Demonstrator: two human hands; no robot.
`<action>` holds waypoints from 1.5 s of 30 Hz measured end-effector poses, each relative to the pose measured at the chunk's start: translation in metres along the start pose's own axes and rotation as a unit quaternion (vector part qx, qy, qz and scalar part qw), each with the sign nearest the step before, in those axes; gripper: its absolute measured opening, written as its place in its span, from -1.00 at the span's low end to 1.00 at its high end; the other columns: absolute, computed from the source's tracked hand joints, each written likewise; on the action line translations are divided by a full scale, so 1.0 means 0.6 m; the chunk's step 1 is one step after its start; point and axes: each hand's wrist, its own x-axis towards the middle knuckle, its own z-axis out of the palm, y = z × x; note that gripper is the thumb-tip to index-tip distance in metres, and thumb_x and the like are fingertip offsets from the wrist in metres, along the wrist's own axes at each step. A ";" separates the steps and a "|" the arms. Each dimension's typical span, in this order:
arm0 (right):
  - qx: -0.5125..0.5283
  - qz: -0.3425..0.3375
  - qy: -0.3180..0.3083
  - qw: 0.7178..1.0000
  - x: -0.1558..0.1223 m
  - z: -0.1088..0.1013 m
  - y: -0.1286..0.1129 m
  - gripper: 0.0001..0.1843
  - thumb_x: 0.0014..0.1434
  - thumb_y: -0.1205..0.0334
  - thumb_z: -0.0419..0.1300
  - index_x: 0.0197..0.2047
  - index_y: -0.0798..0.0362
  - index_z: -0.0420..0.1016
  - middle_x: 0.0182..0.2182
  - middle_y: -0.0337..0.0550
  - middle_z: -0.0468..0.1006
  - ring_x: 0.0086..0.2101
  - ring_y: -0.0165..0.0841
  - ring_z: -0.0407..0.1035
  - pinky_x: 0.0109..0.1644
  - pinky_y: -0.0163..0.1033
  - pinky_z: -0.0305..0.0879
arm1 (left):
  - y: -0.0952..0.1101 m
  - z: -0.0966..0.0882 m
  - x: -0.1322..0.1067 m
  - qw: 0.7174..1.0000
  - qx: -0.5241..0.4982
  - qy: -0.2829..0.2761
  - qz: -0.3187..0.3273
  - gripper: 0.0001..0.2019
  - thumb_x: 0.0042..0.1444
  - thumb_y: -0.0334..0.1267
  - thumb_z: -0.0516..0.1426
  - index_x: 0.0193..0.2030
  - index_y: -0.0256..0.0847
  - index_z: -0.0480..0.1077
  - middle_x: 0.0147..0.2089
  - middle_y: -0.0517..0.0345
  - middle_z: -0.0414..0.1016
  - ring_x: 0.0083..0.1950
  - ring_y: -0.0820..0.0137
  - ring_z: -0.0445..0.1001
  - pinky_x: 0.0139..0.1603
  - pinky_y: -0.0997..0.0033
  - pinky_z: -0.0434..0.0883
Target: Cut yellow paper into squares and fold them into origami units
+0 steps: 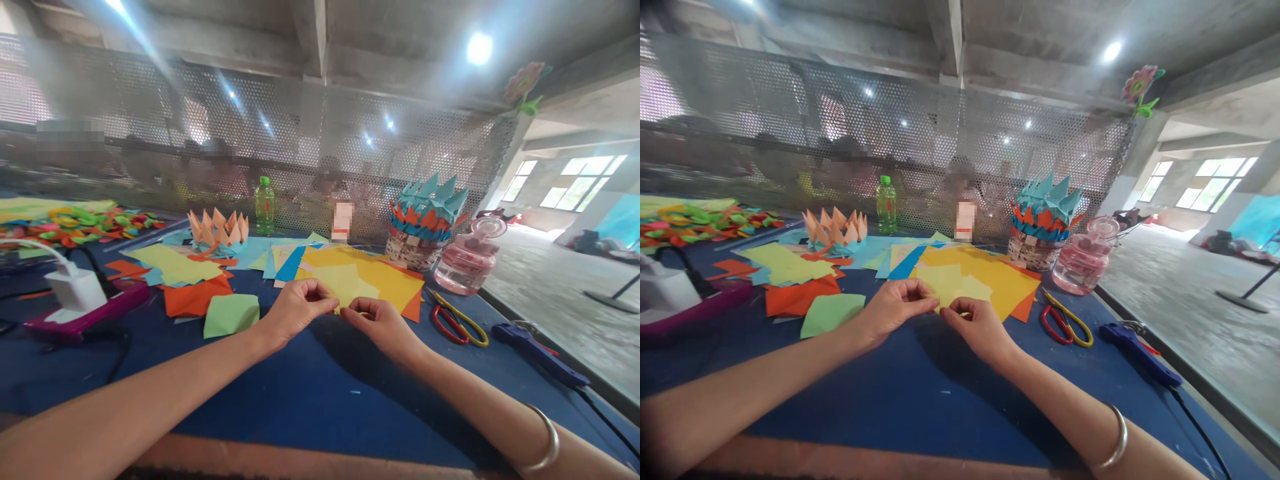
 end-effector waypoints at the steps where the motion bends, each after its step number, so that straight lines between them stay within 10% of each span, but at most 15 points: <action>1: 0.001 0.000 0.001 1.000 0.000 0.001 0.000 -0.63 0.05 -0.06 0.17 -0.51 0.10 0.31 -0.62 -0.38 0.13 -0.58 -0.53 -0.09 -0.53 -0.34 -0.21 | 0.000 0.000 0.000 1.000 0.003 0.002 -0.001 -0.84 -0.14 -0.25 0.25 -0.48 -0.28 0.39 -0.49 0.24 0.42 -0.42 0.48 0.37 -0.32 0.48 0.28; 30: -0.005 0.022 0.029 0.999 0.000 0.004 0.006 -0.58 -0.07 -0.08 0.27 -0.59 0.11 0.33 -0.71 -0.39 0.17 -0.62 -0.55 -0.09 -0.55 -0.32 -0.24 | 0.001 0.006 -0.002 1.000 0.021 0.000 0.018 -0.80 -0.16 -0.26 0.25 -0.38 -0.26 0.37 -0.47 0.27 0.39 -0.45 0.49 0.36 -0.37 0.47 0.29; 45: -0.021 0.003 0.030 0.999 -0.002 0.005 0.003 -0.58 -0.03 -0.08 0.24 -0.58 0.13 0.35 -0.68 -0.35 0.22 -0.61 -0.53 -0.04 -0.54 -0.33 -0.17 | 0.019 0.005 -0.007 0.991 -0.123 0.018 -0.038 -0.19 -0.21 -0.48 0.32 0.20 -0.26 0.05 -0.35 0.15 0.54 -0.41 0.42 0.50 -0.38 0.44 0.45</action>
